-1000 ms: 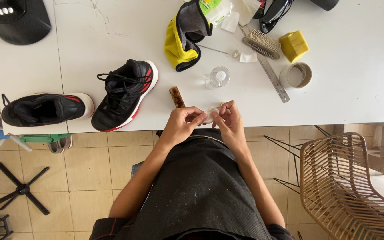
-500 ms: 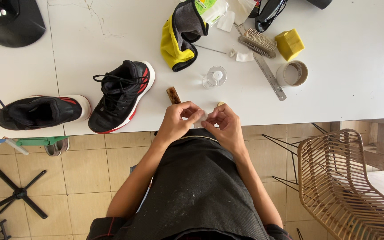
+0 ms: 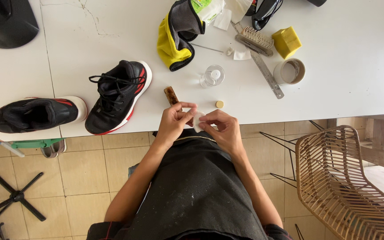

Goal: The person cleans a pair of black and red sneakers using a cotton swab and a liquid solution. They repeatedly dip the swab into a bottle and rub the white midsole and red outsole areas of both shoes.

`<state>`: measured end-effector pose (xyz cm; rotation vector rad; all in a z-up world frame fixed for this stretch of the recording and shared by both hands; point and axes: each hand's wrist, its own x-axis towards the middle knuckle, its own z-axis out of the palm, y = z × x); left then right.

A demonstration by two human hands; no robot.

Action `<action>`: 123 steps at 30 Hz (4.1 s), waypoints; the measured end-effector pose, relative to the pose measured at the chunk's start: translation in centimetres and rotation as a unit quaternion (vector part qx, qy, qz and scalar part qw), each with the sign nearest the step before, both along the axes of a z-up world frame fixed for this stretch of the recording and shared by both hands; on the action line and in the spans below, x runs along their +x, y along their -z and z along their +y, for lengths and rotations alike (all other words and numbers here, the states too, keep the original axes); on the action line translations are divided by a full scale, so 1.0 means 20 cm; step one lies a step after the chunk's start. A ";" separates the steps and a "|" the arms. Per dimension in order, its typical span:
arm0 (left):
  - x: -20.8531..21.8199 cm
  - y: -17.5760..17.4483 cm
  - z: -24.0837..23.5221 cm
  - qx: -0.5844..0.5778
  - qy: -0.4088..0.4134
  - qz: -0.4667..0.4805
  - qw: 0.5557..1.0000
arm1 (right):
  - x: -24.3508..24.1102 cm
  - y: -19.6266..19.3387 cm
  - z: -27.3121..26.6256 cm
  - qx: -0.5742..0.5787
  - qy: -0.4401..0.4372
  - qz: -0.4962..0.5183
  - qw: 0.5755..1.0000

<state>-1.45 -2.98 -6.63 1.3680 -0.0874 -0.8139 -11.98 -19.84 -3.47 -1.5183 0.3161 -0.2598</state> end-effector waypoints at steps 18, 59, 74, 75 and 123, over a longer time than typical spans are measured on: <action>-0.01 -0.06 0.06 0.049 0.061 -0.242 0.967 | -0.02 -0.03 0.00 -0.173 0.029 0.024 0.984; 0.20 0.23 -0.06 -0.031 0.000 0.027 0.999 | 0.30 0.16 -0.27 -0.202 0.146 -0.002 0.968; 0.24 0.09 -0.15 0.016 -0.090 0.010 0.996 | 0.25 0.20 -0.30 -0.470 0.068 -0.105 0.874; 0.24 0.10 -0.16 0.010 -0.088 0.006 0.996 | 0.23 0.20 -0.31 -0.510 0.077 -0.113 0.849; -0.09 0.11 0.03 -0.012 0.011 0.000 1.000 | 0.35 0.29 -0.24 -0.180 0.144 0.018 0.973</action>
